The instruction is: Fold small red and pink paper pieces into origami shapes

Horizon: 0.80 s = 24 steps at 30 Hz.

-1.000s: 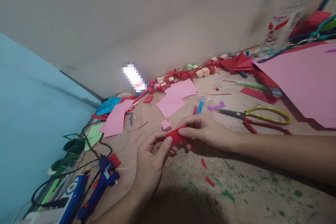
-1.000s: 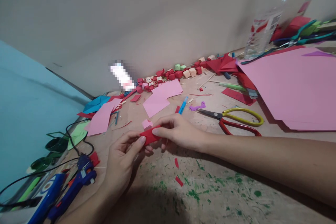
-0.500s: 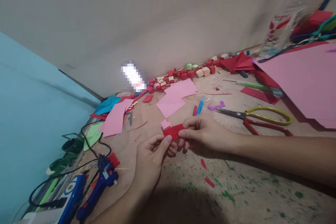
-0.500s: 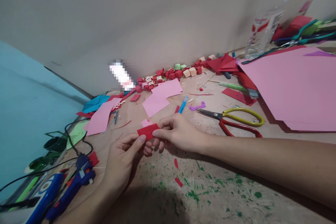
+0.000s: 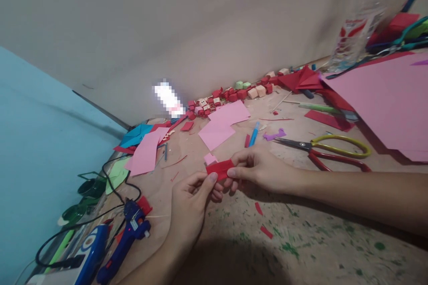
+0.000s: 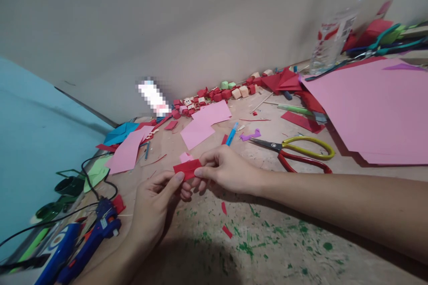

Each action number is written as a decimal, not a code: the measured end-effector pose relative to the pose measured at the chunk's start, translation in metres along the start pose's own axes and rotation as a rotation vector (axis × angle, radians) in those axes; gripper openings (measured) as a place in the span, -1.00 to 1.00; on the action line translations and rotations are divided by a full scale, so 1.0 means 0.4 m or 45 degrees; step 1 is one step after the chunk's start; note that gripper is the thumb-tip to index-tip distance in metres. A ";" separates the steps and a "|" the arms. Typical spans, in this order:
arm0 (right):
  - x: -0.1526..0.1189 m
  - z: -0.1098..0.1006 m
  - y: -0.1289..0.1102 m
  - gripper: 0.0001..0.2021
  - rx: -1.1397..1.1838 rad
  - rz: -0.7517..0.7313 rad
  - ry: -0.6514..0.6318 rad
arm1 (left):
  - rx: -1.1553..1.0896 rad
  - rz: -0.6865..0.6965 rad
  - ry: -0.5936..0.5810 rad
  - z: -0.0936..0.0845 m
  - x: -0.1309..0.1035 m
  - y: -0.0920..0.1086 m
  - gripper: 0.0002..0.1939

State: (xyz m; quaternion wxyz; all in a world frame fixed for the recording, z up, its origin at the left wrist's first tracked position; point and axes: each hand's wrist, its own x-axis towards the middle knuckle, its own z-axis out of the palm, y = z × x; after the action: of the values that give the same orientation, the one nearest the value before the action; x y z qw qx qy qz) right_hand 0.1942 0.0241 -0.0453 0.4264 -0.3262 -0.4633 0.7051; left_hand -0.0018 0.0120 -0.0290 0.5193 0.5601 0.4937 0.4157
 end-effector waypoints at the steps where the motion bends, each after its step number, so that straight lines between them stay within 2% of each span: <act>1: 0.000 0.000 -0.002 -0.71 -0.003 0.010 0.006 | 0.011 0.004 0.001 0.000 0.000 0.001 -0.66; 3: -0.001 0.001 -0.008 -0.73 -0.018 0.032 -0.013 | 0.044 0.009 0.001 0.001 -0.002 0.005 -0.66; 7: -0.005 0.005 -0.022 -0.75 -0.007 0.057 -0.179 | 0.136 0.025 -0.015 0.004 -0.012 0.014 -0.69; 9: -0.006 0.008 -0.024 -0.74 -0.001 0.058 -0.209 | 0.181 0.046 -0.025 0.005 -0.015 0.017 -0.70; 16: -0.006 0.009 -0.015 -0.78 -0.051 0.003 -0.166 | 0.158 0.034 -0.130 0.007 -0.005 0.018 -0.73; 24: -0.008 0.008 -0.026 -0.77 -0.255 0.027 -0.074 | 0.218 0.045 -0.051 0.006 -0.003 0.026 -0.68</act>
State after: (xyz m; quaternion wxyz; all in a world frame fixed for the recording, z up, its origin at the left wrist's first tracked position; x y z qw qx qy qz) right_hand 0.1959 0.0221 -0.0342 0.3705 -0.3515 -0.5400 0.6690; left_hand 0.0015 0.0107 -0.0190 0.4720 0.6192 0.5071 0.3698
